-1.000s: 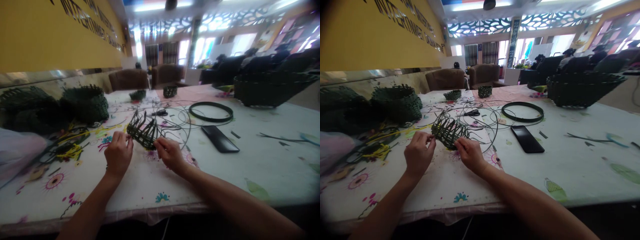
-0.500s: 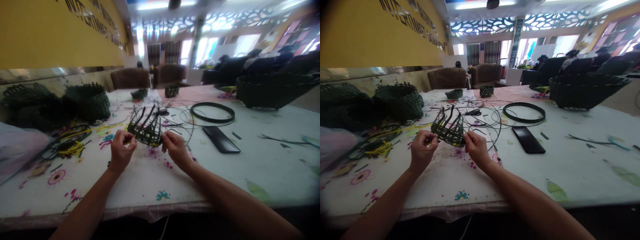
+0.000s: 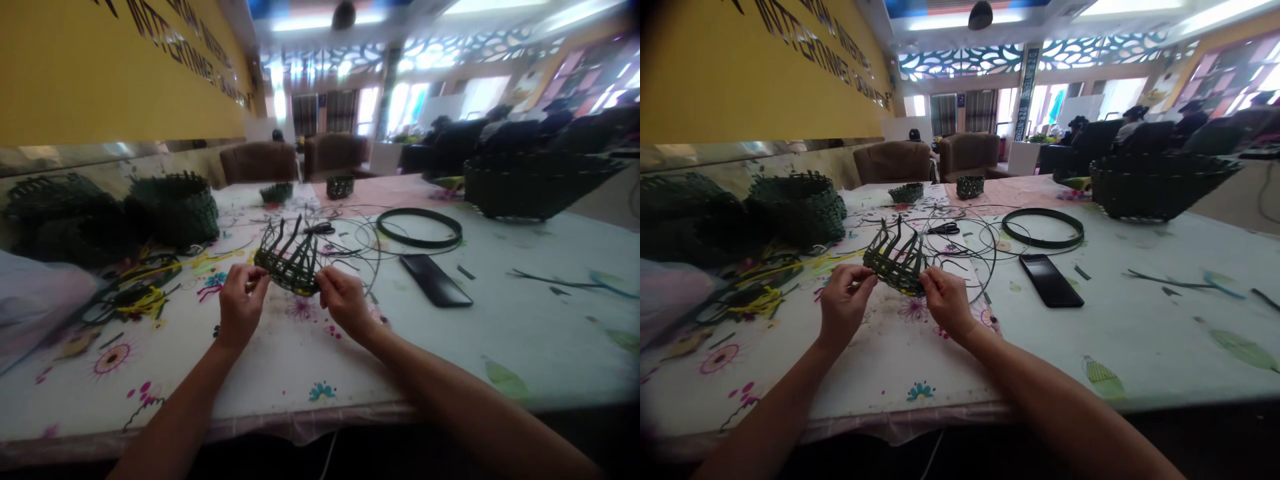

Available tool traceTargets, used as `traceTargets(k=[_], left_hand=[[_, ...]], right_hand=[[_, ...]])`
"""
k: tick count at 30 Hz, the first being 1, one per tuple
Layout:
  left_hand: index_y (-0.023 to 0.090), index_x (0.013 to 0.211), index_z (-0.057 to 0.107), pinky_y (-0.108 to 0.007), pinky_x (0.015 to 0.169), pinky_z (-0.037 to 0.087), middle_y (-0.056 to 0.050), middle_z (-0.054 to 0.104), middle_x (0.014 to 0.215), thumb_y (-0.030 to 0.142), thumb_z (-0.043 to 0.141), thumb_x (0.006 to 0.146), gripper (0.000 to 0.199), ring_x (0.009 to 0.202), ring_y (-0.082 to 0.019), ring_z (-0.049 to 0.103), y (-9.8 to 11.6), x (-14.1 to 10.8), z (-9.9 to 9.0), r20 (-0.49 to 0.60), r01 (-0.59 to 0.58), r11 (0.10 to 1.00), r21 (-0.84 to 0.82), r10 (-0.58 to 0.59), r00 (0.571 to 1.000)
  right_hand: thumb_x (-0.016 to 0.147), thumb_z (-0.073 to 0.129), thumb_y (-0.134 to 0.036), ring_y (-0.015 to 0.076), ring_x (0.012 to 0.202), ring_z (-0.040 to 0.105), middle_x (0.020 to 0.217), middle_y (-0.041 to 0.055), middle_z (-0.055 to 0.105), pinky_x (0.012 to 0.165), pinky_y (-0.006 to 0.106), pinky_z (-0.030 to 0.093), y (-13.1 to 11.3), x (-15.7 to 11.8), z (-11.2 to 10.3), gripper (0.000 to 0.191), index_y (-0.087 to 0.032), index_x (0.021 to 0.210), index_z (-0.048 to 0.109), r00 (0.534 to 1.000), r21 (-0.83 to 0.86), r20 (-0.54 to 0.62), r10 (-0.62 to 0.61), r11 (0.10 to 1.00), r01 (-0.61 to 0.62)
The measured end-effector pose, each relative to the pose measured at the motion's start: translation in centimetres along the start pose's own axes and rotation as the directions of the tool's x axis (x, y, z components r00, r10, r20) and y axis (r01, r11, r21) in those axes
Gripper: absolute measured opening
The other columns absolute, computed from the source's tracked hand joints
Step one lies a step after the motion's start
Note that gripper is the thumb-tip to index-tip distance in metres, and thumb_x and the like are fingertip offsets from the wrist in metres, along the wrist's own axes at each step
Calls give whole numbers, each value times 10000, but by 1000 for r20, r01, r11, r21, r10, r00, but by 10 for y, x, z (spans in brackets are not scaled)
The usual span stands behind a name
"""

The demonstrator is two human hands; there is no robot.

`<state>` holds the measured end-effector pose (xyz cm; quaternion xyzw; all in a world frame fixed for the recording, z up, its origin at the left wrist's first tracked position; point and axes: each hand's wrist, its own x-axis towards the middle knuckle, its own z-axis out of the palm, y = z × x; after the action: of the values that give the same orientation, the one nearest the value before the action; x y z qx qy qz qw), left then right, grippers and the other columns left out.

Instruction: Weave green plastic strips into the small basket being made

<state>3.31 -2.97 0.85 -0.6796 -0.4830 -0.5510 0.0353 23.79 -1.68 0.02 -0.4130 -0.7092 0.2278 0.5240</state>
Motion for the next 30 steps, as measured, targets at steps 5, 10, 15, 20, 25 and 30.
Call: traceTargets(k=[5,10,15,20,25,30], left_hand=[[170,851,578,-263,687,509,-24,553,851,231,582,893,74,793,-141,563,-5,-3,2,35,2,999,41,-4,999],[168,825,564,-261,691,463,-12,538,814,213,576,899,88,758,-129,541,-6,-3,2,27,-35,999,2,35,999],[174,859,619,-231,666,469,-6,607,831,252,633,867,80,759,-121,591,-6,-4,5,-46,61,996,-72,-64,997],[167,884,645,-241,661,517,-8,669,785,320,675,828,166,702,-141,667,-3,-8,10,-10,340,901,-268,-355,935],[159,868,654,-232,618,519,-3,655,751,329,675,832,175,629,-128,655,-1,-9,9,47,353,881,-316,-358,933],[174,885,659,-220,628,516,0,617,802,242,651,862,73,666,-103,626,-1,-8,3,-62,57,962,-267,-76,995]], right_hand=[[941,455,-340,121,506,433,494,-21,497,575,268,338,0,-1,1,352,-219,611,474,1000,-7,-16,-5,1000,4],[943,468,-360,115,486,457,475,-30,511,569,258,351,5,2,1,353,-218,620,468,998,55,-43,44,998,-42],[935,492,-370,108,457,470,450,-40,526,561,249,370,10,3,2,342,-215,631,476,996,139,-29,82,987,-77],[925,508,-398,101,430,455,435,-50,503,521,240,358,12,3,5,343,-215,638,481,991,251,-12,135,960,-127],[909,527,-431,87,405,449,433,-58,482,460,221,325,12,7,5,359,-211,631,472,982,381,20,188,907,-181],[904,534,-428,77,395,444,429,-58,485,443,207,316,13,8,6,352,-205,638,474,976,416,68,206,883,-215]])
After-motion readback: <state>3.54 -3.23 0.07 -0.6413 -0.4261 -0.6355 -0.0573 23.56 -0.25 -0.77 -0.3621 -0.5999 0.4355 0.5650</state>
